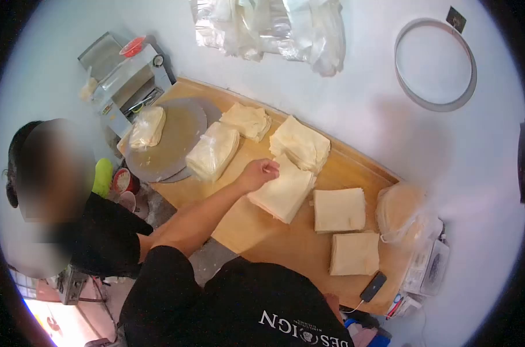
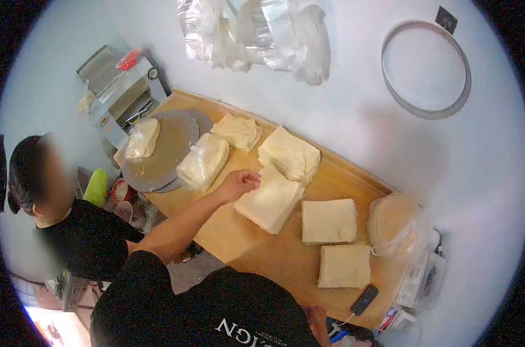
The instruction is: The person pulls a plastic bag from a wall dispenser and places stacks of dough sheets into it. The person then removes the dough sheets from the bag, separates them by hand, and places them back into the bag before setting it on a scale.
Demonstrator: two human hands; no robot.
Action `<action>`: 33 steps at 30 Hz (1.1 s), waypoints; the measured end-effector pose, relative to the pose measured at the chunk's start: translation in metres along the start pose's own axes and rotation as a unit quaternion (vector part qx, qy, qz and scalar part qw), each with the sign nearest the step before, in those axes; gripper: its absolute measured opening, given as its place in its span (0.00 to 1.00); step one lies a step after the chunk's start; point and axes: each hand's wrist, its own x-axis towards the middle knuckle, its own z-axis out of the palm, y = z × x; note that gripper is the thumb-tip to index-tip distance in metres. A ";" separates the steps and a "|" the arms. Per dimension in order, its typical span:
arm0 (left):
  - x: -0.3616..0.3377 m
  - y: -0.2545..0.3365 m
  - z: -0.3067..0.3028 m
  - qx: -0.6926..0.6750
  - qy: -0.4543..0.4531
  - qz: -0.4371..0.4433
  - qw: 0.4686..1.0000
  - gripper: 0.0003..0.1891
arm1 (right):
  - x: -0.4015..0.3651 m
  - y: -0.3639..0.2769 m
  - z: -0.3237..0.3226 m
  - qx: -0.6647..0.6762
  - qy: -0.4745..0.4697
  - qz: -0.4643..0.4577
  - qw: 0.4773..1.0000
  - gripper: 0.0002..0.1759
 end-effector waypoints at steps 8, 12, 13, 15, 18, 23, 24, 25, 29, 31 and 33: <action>0.090 0.034 -0.089 -0.006 0.079 0.084 0.993 0.10 | 0.005 0.026 0.049 -0.436 0.250 -0.256 0.826 0.11; 0.144 0.028 -0.155 0.066 0.231 0.129 0.962 0.09 | 0.022 -0.001 0.033 -0.400 0.234 -0.230 0.856 0.12; 0.156 0.031 -0.172 0.104 0.269 0.145 0.947 0.10 | 0.025 -0.007 0.028 -0.391 0.230 -0.221 0.863 0.12; 0.173 0.052 -0.197 0.158 0.422 0.135 0.882 0.13 | 0.026 -0.032 0.015 -0.372 0.223 -0.200 0.879 0.12; 0.213 0.060 -0.238 0.208 0.489 0.151 0.834 0.16 | 0.028 -0.051 0.011 -0.337 0.212 -0.162 0.903 0.12; 0.268 0.059 -0.275 0.281 0.523 0.119 0.796 0.14 | 0.024 -0.067 0.006 -0.278 0.198 -0.092 0.935 0.12; 0.273 0.071 -0.286 0.304 0.448 0.030 0.840 0.11 | 0.023 -0.072 0.004 -0.266 0.194 -0.079 0.941 0.12; 0.277 0.071 -0.290 0.301 0.444 0.028 0.844 0.11 | 0.020 -0.072 0.004 -0.253 0.189 -0.066 0.946 0.12; 0.278 0.069 -0.298 0.258 0.464 0.069 0.845 0.09 | 0.014 -0.071 0.006 -0.199 0.169 -0.027 0.965 0.12; 0.265 0.078 -0.303 0.193 0.431 0.048 0.880 0.13 | 0.020 -0.073 0.004 -0.171 0.160 -0.017 0.972 0.12; 0.255 0.081 -0.306 0.218 0.423 0.048 0.878 0.15 | 0.027 -0.075 0.004 -0.141 0.147 -0.011 0.979 0.13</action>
